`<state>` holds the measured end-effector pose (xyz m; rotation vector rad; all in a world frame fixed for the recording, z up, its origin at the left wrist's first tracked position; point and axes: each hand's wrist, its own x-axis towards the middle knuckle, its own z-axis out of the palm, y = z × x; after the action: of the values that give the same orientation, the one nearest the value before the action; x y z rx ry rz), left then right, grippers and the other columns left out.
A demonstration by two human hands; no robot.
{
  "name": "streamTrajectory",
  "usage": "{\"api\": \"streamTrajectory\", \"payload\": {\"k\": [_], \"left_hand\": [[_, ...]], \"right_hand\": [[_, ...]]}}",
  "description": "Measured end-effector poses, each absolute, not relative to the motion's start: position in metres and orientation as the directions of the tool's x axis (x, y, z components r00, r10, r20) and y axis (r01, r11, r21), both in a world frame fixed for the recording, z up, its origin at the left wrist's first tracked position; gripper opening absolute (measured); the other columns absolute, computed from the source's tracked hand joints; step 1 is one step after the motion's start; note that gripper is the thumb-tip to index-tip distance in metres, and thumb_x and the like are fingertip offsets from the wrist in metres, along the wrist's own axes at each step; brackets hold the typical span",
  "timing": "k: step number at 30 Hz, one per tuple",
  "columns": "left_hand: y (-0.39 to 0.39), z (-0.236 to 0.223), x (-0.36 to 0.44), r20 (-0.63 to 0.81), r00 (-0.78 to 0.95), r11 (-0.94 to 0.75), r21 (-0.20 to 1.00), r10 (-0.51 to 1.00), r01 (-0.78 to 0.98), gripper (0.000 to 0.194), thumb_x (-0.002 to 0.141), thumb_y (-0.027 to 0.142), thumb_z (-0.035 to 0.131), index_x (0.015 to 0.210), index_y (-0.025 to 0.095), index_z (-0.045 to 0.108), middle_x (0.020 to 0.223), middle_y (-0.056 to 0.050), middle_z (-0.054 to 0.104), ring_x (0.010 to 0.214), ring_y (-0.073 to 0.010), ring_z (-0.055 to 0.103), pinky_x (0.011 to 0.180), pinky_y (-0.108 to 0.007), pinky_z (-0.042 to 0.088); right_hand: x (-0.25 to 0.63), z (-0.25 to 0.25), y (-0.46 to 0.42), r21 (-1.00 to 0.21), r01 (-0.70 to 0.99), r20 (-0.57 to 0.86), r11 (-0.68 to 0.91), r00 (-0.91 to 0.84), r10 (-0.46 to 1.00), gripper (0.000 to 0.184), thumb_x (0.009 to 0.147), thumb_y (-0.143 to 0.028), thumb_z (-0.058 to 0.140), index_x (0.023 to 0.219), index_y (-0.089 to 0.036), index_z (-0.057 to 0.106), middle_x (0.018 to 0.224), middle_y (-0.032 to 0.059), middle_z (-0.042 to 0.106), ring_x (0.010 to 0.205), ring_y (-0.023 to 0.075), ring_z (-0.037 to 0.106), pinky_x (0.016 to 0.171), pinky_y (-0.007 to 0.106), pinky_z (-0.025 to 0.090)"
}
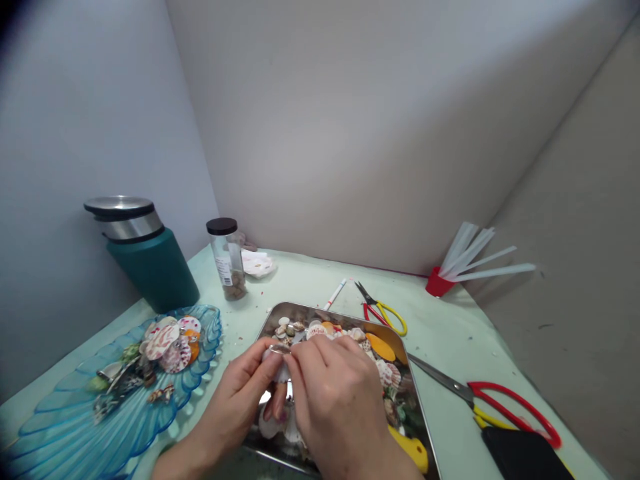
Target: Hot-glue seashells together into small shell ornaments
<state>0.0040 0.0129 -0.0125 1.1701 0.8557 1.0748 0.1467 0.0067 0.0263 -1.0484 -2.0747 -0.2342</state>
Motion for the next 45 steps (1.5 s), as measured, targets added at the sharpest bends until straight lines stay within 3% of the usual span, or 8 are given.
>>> {"api": "streamTrajectory", "payload": {"k": [8,20,37,45], "left_hand": [[0.013,-0.011,0.004,-0.009,0.312,0.088,0.967,0.95,-0.24,0.027,0.089,0.045,0.05,0.089,0.018,0.051,0.045,0.007,0.05,0.039,-0.0097,0.044,0.041,-0.019,0.032],[0.01,-0.015,0.007,0.041,0.289,0.019,0.979,0.956,-0.202,0.03,0.09,0.049,0.047,0.08,0.02,0.048,0.048,0.008,0.048,0.039,-0.0099,0.048,0.039,-0.02,0.036],[0.006,-0.019,0.004,0.07,0.27,-0.07,0.998,0.96,-0.01,0.03,0.094,0.047,0.04,0.083,0.02,0.049,0.044,0.006,0.05,0.038,-0.0107,0.047,0.04,-0.02,0.036],[0.013,-0.011,0.005,0.003,0.287,0.054,0.98,0.958,-0.191,0.027,0.091,0.046,0.046,0.082,0.021,0.048,0.043,0.007,0.05,0.038,-0.0113,0.048,0.04,-0.021,0.038]], "right_hand": [[0.139,0.024,0.006,-0.115,0.786,0.765,0.607,-0.32,0.558,0.024,0.089,-0.011,0.05,0.068,-0.017,0.06,0.061,0.0027,0.06,0.057,0.0169,0.052,0.066,0.032,0.035],[0.135,0.021,0.004,-0.091,0.813,0.785,0.575,-0.297,0.544,0.02,0.085,-0.009,0.052,0.069,-0.017,0.062,0.059,0.0037,0.06,0.058,0.0181,0.052,0.067,0.034,0.037],[0.139,0.025,0.004,-0.089,0.809,0.744,0.581,-0.334,0.579,0.022,0.085,-0.01,0.049,0.069,-0.017,0.062,0.063,0.0047,0.062,0.062,0.0185,0.056,0.072,0.037,0.039],[0.144,0.026,0.009,-0.125,0.783,0.726,0.609,-0.346,0.594,0.018,0.091,-0.015,0.049,0.085,-0.015,0.066,0.073,0.006,0.068,0.072,0.021,0.062,0.072,0.035,0.039]]}}
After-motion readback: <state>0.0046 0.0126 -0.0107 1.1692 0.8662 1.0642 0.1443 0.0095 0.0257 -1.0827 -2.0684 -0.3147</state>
